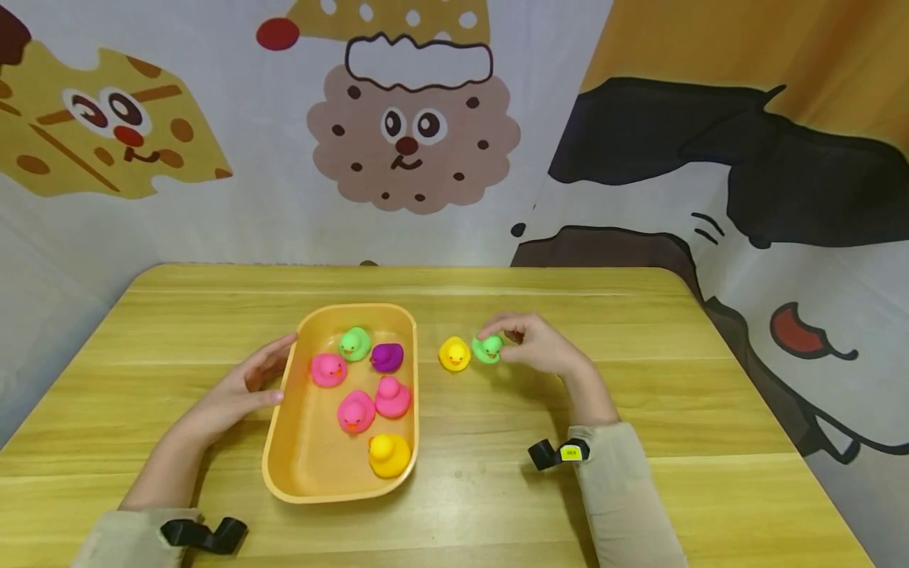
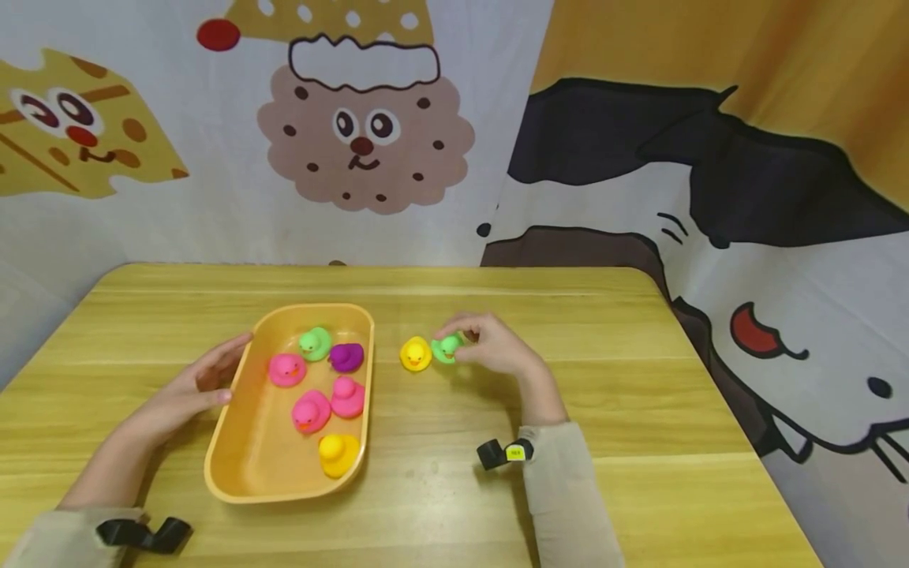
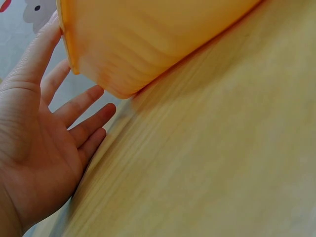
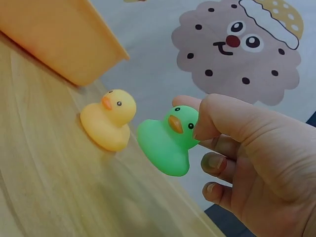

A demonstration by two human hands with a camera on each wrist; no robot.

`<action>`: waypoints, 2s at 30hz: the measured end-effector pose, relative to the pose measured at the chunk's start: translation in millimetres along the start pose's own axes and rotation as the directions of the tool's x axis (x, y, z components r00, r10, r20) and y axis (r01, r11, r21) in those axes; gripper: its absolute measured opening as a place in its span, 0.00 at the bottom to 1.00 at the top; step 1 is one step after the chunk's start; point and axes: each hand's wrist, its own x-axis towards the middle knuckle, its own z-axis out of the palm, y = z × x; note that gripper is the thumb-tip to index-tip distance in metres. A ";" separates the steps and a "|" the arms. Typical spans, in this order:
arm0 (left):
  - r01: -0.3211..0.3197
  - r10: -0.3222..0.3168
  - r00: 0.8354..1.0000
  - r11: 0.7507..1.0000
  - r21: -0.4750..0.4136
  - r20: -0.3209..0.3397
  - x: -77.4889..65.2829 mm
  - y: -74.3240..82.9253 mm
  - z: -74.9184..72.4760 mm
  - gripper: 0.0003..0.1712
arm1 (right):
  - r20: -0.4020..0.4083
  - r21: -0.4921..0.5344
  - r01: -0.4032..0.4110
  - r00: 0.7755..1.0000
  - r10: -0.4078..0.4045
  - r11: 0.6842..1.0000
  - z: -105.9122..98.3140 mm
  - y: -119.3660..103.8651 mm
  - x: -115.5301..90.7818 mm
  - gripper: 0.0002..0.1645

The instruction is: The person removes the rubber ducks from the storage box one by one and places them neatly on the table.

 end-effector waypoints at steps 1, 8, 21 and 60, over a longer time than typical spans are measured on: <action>0.000 0.000 1.000 1.000 -0.001 0.000 0.0 0.0 0.1 0.43 | 0.001 0.005 0.000 1.000 0.000 1.000 -0.2 5.6 0.8 0.24; -0.001 0.001 1.000 1.000 -0.006 -0.001 -0.1 0.1 0.1 0.43 | 0.001 0.010 0.000 1.000 0.000 1.000 0.8 19.8 1.8 0.24; 0.000 0.000 1.000 1.000 -0.003 -0.001 0.6 -0.2 -0.6 0.43 | 0.030 -0.028 -0.031 0.999 0.032 0.999 2.9 32.2 3.4 0.25; -0.026 0.026 1.000 1.000 0.000 0.002 -0.1 3.1 2.5 0.43 | -0.073 -0.064 0.027 0.997 -0.031 0.998 6.4 -32.5 0.5 0.17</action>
